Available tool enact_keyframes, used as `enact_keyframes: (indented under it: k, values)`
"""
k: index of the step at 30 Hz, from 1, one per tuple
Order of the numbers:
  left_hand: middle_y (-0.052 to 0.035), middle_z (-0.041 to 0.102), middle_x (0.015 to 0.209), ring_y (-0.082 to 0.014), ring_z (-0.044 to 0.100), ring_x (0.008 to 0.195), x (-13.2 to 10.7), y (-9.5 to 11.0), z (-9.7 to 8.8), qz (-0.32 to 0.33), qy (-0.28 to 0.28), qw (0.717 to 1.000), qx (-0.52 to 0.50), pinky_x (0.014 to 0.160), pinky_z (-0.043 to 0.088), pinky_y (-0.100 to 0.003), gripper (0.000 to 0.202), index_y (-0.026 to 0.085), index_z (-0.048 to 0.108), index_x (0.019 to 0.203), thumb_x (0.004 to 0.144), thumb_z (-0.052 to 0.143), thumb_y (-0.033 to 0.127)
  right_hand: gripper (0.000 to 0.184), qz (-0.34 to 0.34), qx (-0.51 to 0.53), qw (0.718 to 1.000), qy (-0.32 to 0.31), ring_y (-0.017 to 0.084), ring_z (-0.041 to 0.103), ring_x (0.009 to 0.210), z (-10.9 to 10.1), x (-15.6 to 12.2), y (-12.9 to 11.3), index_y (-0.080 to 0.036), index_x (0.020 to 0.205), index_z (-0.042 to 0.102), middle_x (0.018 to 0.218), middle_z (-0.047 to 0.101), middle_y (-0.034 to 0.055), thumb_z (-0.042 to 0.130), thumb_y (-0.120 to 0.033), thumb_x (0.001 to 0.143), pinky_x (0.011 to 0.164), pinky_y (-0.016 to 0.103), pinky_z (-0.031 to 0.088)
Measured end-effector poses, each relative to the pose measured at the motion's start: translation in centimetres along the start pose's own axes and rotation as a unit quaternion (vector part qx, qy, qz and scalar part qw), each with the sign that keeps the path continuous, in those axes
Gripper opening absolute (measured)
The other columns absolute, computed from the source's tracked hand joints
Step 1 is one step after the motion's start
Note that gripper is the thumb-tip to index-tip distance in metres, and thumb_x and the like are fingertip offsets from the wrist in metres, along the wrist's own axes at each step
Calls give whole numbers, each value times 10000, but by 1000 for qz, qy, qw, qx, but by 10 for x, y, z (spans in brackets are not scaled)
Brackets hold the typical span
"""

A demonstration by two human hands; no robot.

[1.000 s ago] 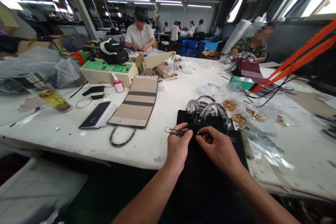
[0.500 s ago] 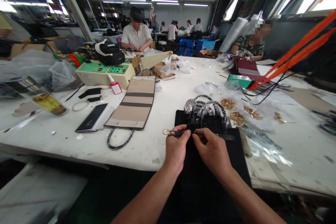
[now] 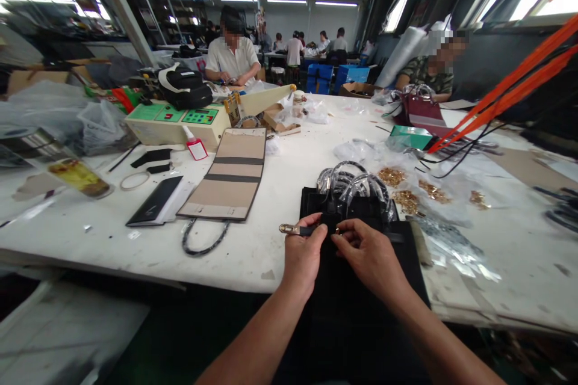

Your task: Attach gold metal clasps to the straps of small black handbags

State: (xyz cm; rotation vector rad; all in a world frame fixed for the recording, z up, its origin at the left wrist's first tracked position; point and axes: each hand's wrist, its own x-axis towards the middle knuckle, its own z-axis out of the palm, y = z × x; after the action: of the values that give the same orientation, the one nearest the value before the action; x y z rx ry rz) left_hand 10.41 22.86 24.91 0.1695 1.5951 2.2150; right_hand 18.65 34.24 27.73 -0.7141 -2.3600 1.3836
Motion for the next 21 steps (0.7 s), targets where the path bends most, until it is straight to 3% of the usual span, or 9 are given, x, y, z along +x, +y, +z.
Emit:
enact_keyframes:
  k: [7, 10, 17, 21]
  values:
    - [-83, 769, 1073, -228, 716, 1008, -3, -5, -1, 3, 3, 1000, 0, 908, 538, -328, 352, 167, 751, 1132, 833, 777, 351, 195, 10, -100, 994, -31, 151, 595, 567, -7, 5, -7, -214, 868, 692, 642, 651, -25, 682, -408, 848, 536, 271, 390]
    - [-72, 768, 1062, -214, 713, 989, -4, -5, -1, 10, 3, 1000, 13, 895, 537, -315, 349, 176, 748, 1137, 848, 773, 371, 191, 23, -88, 995, -45, 146, 575, 553, -5, 6, -8, -209, 838, 691, 625, 640, -24, 675, -399, 849, 521, 268, 366]
    - [-61, 762, 1051, -203, 697, 989, -2, -7, -1, 8, 9, 1000, 8, 892, 528, -305, 324, 172, 748, 1107, 844, 777, 359, 277, 7, 17, 997, 69, 156, 558, 578, 17, -8, 3, -195, 877, 703, 639, 639, -5, 699, -471, 861, 579, 284, 411]
    - [-67, 763, 1062, -209, 696, 998, -2, -8, 0, 13, 21, 1000, 4, 896, 530, -312, 323, 173, 760, 1087, 827, 789, 361, 288, 20, 23, 996, 81, 169, 581, 584, 21, -10, 5, -199, 894, 712, 649, 658, 3, 714, -486, 866, 598, 293, 420]
